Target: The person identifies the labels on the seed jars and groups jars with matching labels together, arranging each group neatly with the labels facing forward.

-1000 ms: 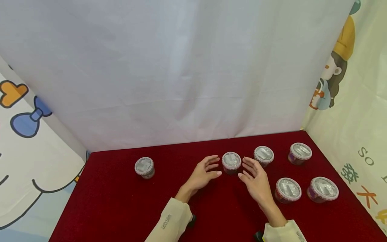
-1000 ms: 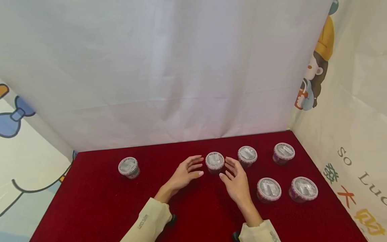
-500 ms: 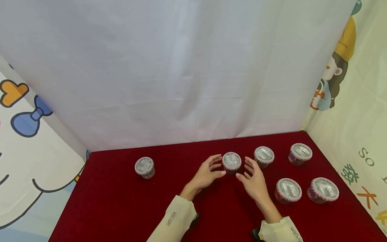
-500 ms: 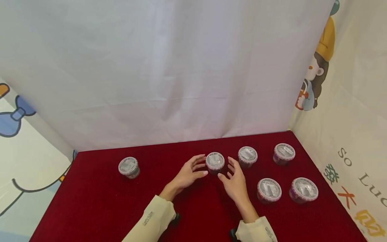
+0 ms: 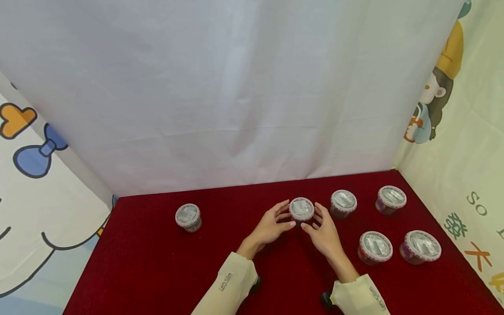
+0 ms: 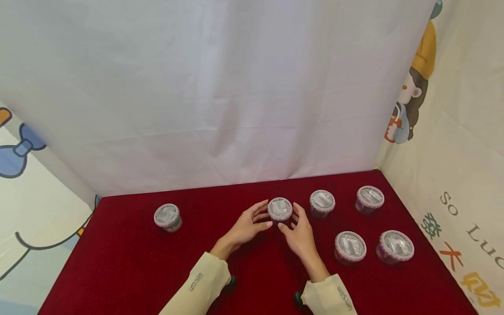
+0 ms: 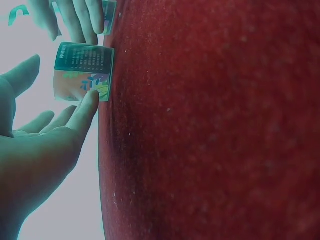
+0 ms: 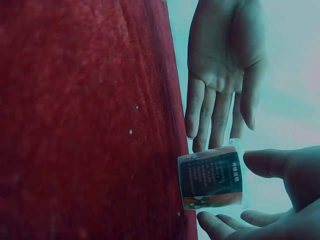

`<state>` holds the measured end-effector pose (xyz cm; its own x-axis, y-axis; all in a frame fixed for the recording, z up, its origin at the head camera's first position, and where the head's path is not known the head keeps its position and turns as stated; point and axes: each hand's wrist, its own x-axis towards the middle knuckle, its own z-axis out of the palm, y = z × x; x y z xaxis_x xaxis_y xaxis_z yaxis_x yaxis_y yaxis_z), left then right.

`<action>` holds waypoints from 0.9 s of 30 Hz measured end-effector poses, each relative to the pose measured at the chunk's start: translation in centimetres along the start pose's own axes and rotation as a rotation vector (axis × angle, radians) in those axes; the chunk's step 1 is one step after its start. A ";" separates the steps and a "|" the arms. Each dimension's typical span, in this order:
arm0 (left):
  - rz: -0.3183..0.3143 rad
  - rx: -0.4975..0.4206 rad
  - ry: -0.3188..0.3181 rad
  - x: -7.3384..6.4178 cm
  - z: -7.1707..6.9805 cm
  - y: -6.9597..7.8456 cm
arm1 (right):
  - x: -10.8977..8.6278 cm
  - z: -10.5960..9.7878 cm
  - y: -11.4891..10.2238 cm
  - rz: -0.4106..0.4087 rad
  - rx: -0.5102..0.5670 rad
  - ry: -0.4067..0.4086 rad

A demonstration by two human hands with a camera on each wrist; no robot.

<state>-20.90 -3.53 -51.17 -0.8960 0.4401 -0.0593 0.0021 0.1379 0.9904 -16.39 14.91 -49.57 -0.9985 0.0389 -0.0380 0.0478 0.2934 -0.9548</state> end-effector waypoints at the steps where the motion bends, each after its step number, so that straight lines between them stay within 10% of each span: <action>1: 0.000 0.005 0.001 0.0 0.0 0.0 | 0.1 0.1 0.0 -0.002 -0.003 0.001; 15: 0.020 0.008 0.028 -0.5 0.2 0.2 | 0.8 1.0 0.8 -0.068 -0.062 0.079; 27: 0.100 0.031 0.131 -1.9 -1.1 0.8 | -0.1 0.1 -0.7 -0.098 0.039 -0.083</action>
<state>-19.64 -5.21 -50.16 -0.9407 0.3341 0.0581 0.1062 0.1278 0.9861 -16.33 14.57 -48.93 -0.9971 -0.0678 0.0333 -0.0496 0.2547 -0.9657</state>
